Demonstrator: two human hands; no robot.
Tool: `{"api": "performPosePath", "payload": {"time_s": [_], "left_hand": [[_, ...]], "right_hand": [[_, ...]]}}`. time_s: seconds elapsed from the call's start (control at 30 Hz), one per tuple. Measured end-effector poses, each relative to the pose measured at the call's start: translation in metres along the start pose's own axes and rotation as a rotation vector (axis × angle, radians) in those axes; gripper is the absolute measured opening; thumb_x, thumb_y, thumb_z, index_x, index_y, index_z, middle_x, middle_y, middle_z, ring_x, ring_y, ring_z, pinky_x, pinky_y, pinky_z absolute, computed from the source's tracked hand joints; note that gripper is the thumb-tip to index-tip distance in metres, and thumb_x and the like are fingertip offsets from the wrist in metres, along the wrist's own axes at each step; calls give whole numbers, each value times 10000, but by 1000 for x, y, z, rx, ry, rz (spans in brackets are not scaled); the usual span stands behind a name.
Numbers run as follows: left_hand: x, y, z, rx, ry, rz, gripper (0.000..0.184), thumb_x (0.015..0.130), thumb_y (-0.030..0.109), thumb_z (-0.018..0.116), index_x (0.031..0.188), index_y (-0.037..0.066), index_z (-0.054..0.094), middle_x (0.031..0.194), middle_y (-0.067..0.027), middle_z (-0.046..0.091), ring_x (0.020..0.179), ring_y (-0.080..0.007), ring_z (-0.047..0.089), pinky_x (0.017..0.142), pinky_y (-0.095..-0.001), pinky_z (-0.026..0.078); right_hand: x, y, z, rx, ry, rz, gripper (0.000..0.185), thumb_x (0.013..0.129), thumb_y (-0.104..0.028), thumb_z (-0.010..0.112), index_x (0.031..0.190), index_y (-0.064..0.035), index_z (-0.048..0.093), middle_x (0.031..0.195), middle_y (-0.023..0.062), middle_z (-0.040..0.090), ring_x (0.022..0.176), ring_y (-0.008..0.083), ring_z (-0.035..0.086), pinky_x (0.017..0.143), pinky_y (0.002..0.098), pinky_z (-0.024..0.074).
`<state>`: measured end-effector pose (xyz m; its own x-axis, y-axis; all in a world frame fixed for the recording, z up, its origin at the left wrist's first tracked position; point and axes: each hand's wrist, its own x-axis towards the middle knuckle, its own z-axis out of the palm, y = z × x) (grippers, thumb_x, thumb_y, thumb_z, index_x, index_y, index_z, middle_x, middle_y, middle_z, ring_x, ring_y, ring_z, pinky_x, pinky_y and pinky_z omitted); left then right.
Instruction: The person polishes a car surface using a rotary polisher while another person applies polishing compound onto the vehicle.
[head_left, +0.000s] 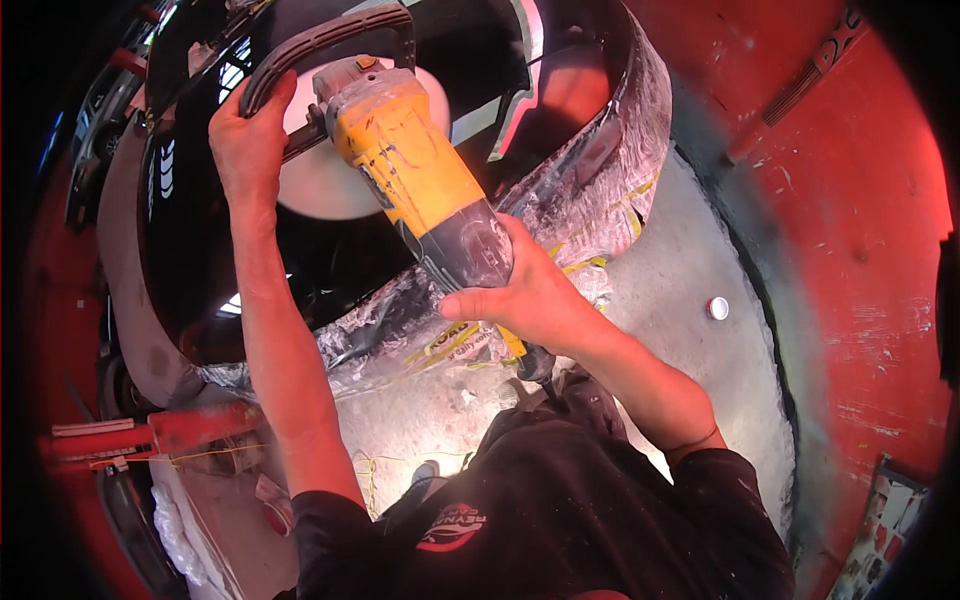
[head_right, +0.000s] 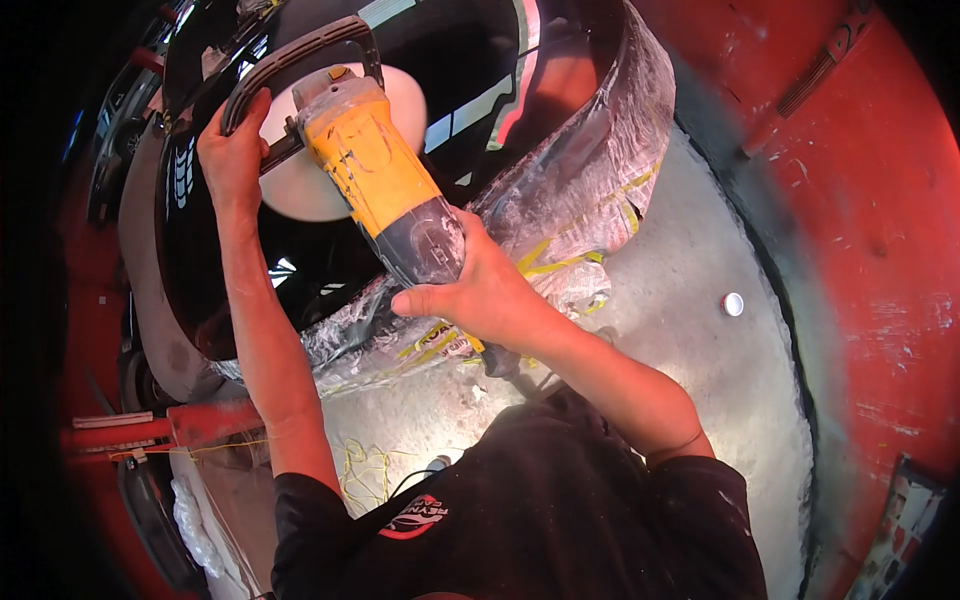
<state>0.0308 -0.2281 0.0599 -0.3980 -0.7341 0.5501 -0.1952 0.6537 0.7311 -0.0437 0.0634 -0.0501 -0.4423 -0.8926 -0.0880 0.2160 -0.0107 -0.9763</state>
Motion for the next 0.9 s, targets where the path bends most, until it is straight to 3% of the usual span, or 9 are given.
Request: {"api": "performPosePath", "payload": {"time_s": [0.13,0.23,0.3,0.43,0.47,0.63,0.7,0.87,0.9], "left_hand": [[-1,16,35,-25,-21,46,249,897,313,800,941,70,776,655,74,529,578,-35,448,495,-249,363],[7,22,76,-34,-91,131,266,894,302,792,1025,70,783,755,17,694,706,-69,580,666,-278,493],[6,29,104,-64,-89,203,225,898,313,815,946,98,771,636,87,502,543,-28,437,502,-226,346],[-6,37,115,-93,-120,172,222,903,315,806,960,102,773,637,91,486,549,-25,425,506,-224,344],[-9,38,107,-63,-123,132,257,904,287,779,1034,66,782,794,6,727,740,-81,621,693,-286,502],[-40,14,29,-160,-44,-53,159,927,232,781,942,75,756,662,94,509,573,-16,433,514,-212,334],[-54,-1,-14,-106,51,-52,206,917,182,807,1055,35,764,735,52,623,544,-22,441,503,-198,331],[-91,-21,-97,-65,212,-102,189,926,165,801,1047,28,751,675,51,583,536,-25,427,492,-211,286],[-96,-21,-103,-58,221,-102,173,929,159,795,1040,33,753,680,58,583,538,-20,428,493,-205,286]], "right_hand": [[-6,4,-17,-21,103,9,1044,722,-173,946,1511,67,307,1319,142,597,1216,210,584,1058,356,470],[-11,7,-41,41,154,5,1029,727,-134,935,1513,68,301,1301,129,608,1178,194,602,1030,341,491],[-14,9,-56,84,169,6,1022,727,-119,931,1511,67,301,1286,121,614,1153,184,612,1012,333,503],[-22,17,-65,62,205,-2,1018,726,-119,934,1505,63,305,1275,114,614,1159,180,607,1017,338,499],[-25,18,-63,43,210,-2,1020,725,-124,937,1505,62,306,1279,115,610,1176,183,599,1029,343,491],[-28,34,-24,34,42,-55,1115,714,-172,956,1537,72,245,1380,144,543,1293,201,521,1119,364,413],[-26,41,-2,-2,-39,-62,1136,715,-170,954,1548,72,220,1399,148,526,1306,208,512,1127,368,406],[-22,36,39,-137,-232,31,1222,701,-264,954,1575,58,164,1441,284,509,1352,348,523,1141,389,400],[-23,36,42,-134,-245,48,1222,696,-245,956,1576,60,164,1450,261,497,1362,318,506,1150,389,388]]}}
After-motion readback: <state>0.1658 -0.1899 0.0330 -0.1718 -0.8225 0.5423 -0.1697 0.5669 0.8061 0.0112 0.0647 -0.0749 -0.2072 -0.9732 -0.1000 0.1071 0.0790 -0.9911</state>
